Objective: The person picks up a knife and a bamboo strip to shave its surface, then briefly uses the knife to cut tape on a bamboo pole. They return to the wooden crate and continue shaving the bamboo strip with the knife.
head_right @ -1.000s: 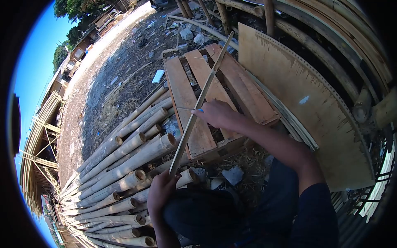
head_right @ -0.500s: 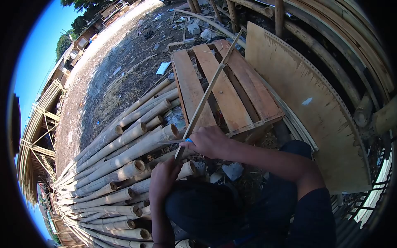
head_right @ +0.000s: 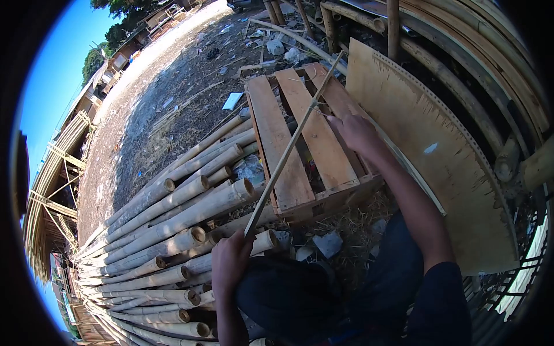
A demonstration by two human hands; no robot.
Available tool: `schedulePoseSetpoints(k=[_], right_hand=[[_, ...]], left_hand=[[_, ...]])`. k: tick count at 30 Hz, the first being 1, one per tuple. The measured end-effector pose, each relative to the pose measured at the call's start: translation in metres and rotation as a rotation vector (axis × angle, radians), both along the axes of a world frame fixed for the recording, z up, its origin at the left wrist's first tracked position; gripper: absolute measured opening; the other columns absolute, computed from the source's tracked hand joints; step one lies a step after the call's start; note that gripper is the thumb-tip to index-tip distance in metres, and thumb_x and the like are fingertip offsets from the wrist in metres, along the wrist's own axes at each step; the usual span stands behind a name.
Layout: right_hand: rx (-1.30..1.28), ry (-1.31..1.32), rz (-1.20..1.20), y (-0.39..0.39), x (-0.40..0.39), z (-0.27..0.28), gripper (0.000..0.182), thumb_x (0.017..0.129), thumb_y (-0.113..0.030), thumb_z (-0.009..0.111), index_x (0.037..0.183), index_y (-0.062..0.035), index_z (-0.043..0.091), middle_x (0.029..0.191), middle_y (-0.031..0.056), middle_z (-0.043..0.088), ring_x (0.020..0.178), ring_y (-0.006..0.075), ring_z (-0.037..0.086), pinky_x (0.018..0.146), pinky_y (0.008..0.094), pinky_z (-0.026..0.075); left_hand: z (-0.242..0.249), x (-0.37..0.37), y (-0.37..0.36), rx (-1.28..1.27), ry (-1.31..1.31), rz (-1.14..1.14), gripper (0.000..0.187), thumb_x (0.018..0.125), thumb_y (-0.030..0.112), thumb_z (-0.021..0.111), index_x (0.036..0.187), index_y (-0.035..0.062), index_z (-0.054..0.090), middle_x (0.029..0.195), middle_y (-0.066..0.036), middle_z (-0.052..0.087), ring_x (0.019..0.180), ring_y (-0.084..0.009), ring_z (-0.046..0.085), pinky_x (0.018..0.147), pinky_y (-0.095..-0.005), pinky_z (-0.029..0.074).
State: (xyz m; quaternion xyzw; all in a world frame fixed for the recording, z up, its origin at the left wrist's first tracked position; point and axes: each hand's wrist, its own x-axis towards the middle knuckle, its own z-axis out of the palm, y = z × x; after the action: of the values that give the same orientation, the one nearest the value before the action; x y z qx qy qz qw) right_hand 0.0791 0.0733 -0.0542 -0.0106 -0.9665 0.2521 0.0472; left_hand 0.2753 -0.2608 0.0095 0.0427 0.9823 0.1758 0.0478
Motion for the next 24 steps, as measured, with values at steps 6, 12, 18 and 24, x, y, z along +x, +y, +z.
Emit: schedulePoseSetpoints(k=[6,12,18,24], right_hand=[[-0.266,-0.094,0.406,-0.074,0.084,0.052,0.062,0.103,-0.046,0.040,0.078,0.0053,0.064,0.061,0.0244,0.058,0.064,0.0405,0.063,0.069,0.0492,0.049],[-0.132,-0.050,0.602,-0.136,0.130,0.030,0.064,0.102,-0.048,0.039,0.070,0.0008,0.065,0.057,0.0193,0.059,0.062,0.0358,0.066,0.062,0.0493,0.052],[-0.150,-0.099,0.415,-0.117,0.090,0.026,0.064,0.102,-0.049,0.040,0.068,-0.0011,0.065,0.052,0.0157,0.058,0.055,0.0327,0.065,0.055,0.0446,0.052],[-0.117,-0.009,0.570,-0.134,0.132,0.019,0.062,0.102,-0.048,0.040,0.072,-0.0018,0.067,0.056,0.0176,0.061,0.058,0.0363,0.066,0.058,0.0463,0.054]], left_hand=[[0.000,-0.010,0.009,0.078,-0.045,-0.056,0.018,0.090,0.024,0.058,0.088,0.0056,0.058,0.069,-0.020,0.061,0.074,-0.0413,0.062,0.066,-0.0535,0.045],[0.001,-0.006,0.012,-0.227,0.103,-0.135,0.011,0.089,0.018,0.058,0.090,0.0070,0.056,0.065,-0.017,0.062,0.063,-0.0365,0.064,0.057,-0.0495,0.047],[0.001,-0.014,0.017,-0.256,0.058,-0.144,0.013,0.091,0.018,0.056,0.087,0.0063,0.054,0.063,-0.016,0.061,0.065,-0.0389,0.063,0.058,-0.0505,0.045],[-0.003,-0.011,0.013,-0.295,0.093,-0.187,0.008,0.089,0.015,0.056,0.088,0.0075,0.053,0.061,-0.015,0.060,0.062,-0.0367,0.064,0.056,-0.0495,0.045]])
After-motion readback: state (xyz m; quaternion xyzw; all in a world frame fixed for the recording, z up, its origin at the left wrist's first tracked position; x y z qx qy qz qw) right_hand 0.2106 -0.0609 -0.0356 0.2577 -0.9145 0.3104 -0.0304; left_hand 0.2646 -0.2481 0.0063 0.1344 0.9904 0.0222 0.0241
